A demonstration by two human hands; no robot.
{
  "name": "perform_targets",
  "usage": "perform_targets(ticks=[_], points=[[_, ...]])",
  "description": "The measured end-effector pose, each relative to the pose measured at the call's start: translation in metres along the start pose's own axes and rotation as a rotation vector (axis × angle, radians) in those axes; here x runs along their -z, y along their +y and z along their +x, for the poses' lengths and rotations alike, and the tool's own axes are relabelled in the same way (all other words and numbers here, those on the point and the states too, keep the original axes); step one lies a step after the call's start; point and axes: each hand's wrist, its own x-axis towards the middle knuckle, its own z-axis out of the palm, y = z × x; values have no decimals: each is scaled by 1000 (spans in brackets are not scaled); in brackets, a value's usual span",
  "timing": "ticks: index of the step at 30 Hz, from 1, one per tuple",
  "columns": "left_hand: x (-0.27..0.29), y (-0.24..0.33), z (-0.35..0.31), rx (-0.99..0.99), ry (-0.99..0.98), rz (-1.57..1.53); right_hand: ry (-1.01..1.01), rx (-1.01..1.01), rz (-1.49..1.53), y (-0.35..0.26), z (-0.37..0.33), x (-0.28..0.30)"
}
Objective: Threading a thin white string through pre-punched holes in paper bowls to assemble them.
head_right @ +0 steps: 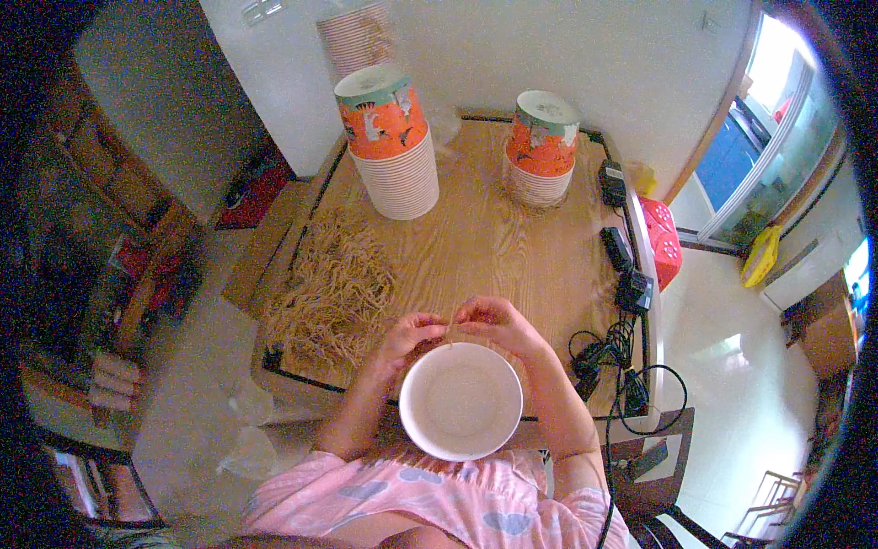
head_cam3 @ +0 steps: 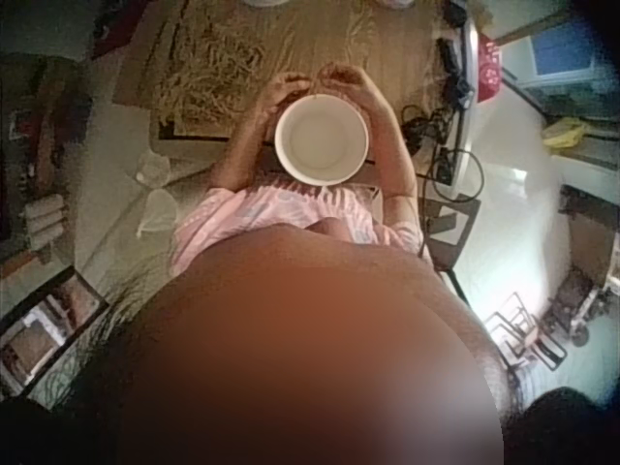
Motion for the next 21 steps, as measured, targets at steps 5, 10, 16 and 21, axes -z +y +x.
perform_targets(ticks=[5, 10, 16, 21], points=[[-1, -1, 0, -2, -7, -1, -15, 2, -23, -1, -1, -3], [-4, 1, -3, -25, -16, 41, 23, -151, -111, -2, -1, -5], [-7, 1, -4, -26, 36, 74, 33, -86, -126, -4, 1, -8], [-3, 1, -4, -7, 51, 82, 38, -68, -134, -8, 0, -9]])
